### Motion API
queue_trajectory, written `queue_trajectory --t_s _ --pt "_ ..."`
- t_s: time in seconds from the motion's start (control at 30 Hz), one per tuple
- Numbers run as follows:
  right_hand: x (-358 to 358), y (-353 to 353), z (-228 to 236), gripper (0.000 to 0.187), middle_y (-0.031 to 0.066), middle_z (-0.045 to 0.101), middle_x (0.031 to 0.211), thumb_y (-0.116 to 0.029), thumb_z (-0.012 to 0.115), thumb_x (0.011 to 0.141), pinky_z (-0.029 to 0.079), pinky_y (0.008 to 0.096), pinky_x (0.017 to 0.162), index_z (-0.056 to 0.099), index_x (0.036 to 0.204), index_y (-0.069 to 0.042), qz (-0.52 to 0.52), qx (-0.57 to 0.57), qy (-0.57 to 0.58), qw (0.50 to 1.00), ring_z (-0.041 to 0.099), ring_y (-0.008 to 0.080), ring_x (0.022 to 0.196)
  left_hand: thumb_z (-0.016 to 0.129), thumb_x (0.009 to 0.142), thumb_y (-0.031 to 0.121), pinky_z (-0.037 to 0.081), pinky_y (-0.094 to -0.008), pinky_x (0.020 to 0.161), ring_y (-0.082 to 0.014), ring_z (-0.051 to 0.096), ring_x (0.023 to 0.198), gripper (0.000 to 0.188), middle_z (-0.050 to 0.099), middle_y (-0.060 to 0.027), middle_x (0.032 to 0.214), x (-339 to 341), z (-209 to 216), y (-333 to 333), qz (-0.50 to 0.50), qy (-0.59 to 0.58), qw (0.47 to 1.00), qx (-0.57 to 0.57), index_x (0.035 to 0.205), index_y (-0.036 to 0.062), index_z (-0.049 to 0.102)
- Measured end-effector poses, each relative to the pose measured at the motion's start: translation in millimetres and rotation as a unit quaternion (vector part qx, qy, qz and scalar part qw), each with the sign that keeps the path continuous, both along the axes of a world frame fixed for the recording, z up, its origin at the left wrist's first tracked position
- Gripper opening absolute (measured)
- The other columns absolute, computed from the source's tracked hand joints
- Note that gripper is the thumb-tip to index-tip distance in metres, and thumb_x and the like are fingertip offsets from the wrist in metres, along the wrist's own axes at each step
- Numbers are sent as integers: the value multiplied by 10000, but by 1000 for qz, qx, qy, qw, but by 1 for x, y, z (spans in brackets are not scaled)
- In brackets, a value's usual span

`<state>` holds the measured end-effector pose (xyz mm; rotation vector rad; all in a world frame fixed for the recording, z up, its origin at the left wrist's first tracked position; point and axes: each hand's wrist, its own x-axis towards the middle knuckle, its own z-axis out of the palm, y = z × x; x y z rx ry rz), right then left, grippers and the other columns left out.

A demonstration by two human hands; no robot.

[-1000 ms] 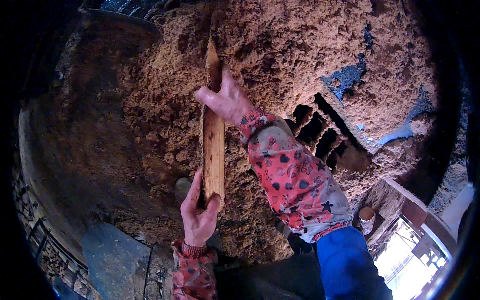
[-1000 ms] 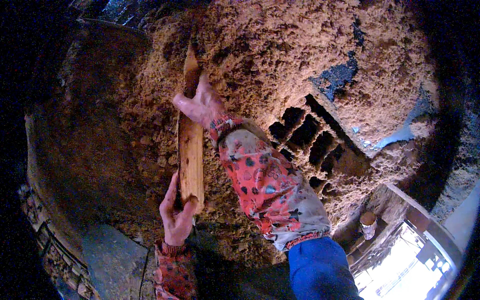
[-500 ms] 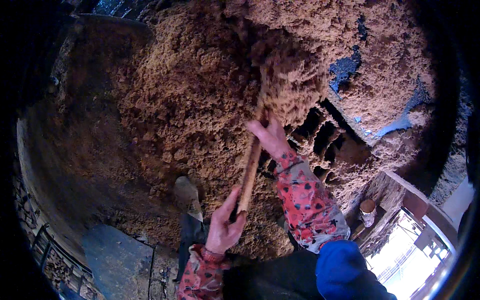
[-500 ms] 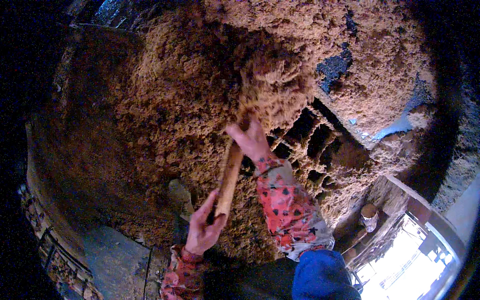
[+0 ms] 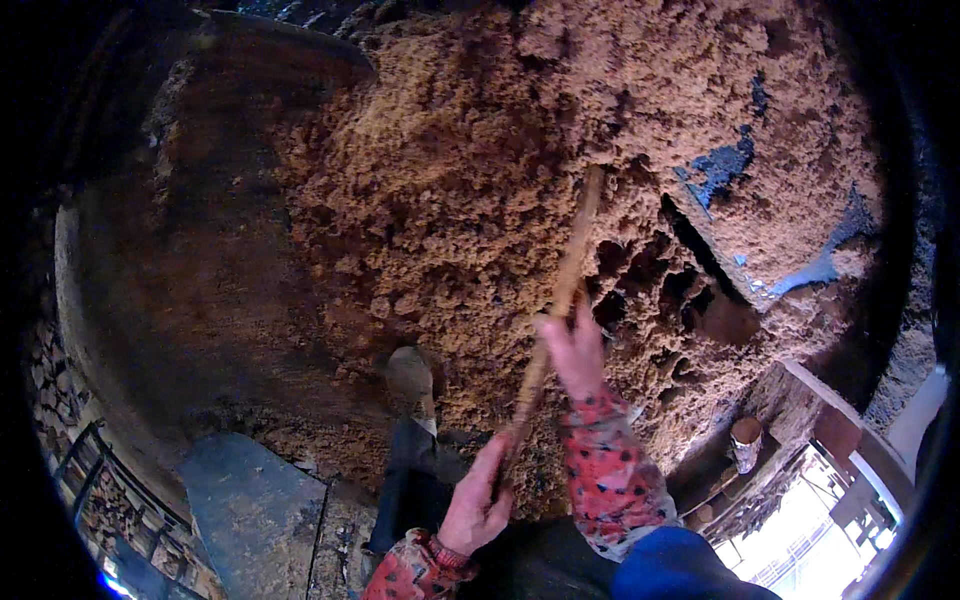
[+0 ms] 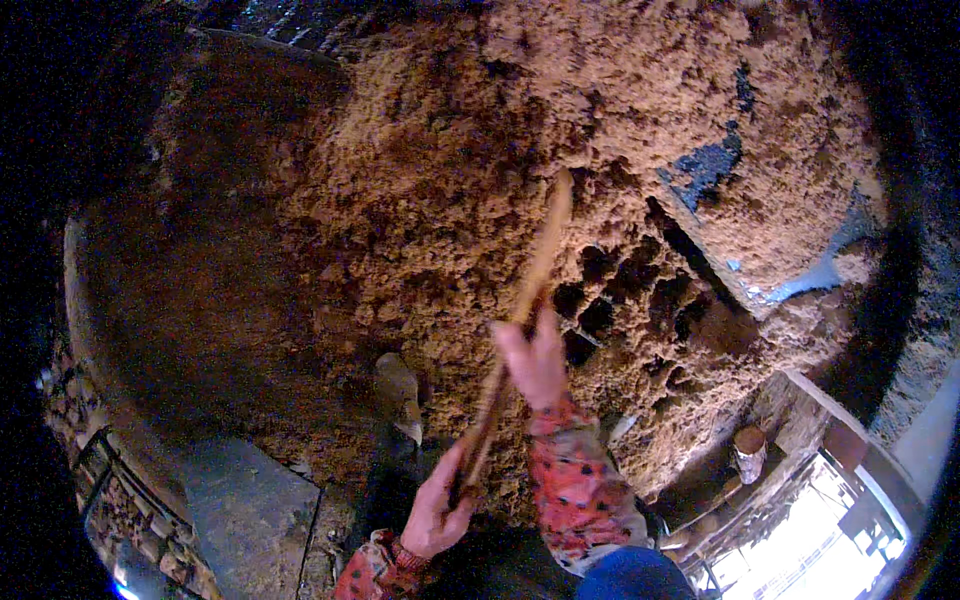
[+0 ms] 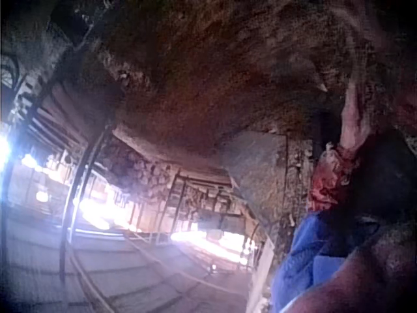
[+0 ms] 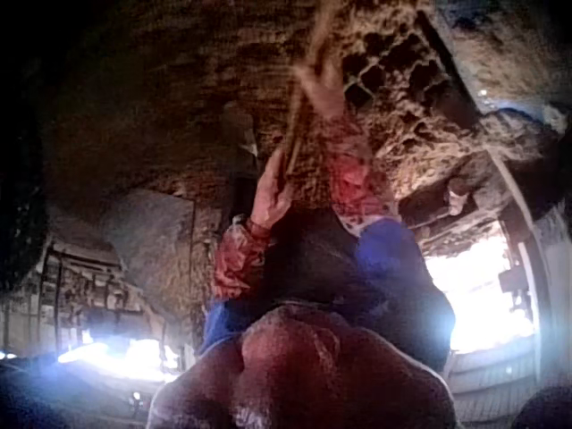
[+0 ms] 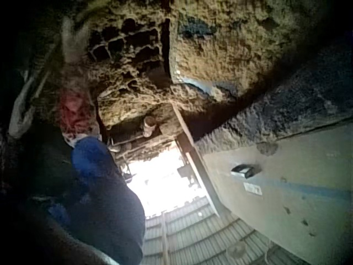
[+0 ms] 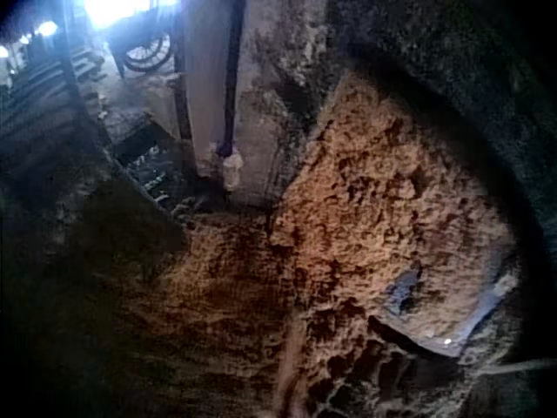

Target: The person walks through a workshop and uses a wooden stick to scrape and move a large pile of sawdust and wood shavings on the floor. They repeatedly dig into the pile and push the material around.

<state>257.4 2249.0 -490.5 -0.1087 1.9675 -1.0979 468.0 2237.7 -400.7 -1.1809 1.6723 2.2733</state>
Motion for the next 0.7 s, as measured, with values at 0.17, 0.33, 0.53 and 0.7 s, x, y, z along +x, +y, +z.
queue_trajectory --t_s 0.17,0.33,0.53,0.7 --pt "60 -129 -55 669 239 545 1048 -317 660 725 443 444 834 433 1261 14 157 -115 87 977 546 397 938 473 830 -34 333 -313 1006 -249 415 1246 612 420 -197 1337 19 -21 -29 151 -66 975 -147 1395 -33 238" --pt "80 -220 -72 839 287 545 1089 -372 664 711 452 418 860 315 1341 58 263 -28 126 956 560 374 995 472 869 -8 357 -298 981 -183 431 1183 626 403 -116 1336 12 -51 -74 267 -50 949 -163 1428 6 191" --pt "58 -199 -146 868 307 516 1172 -417 664 735 458 395 865 290 1337 85 227 -79 -19 971 547 370 1063 467 838 -23 425 -271 897 -162 491 1117 612 440 -98 1317 19 -75 -107 207 -45 975 -70 1413 -2 259" --pt "64 -136 -126 746 235 560 1145 -403 668 741 440 419 891 390 1257 58 172 -55 3 984 549 350 1069 467 850 -14 451 -263 840 -144 507 1065 603 471 -98 1282 35 -49 -88 151 -85 985 16 1413 -10 254"
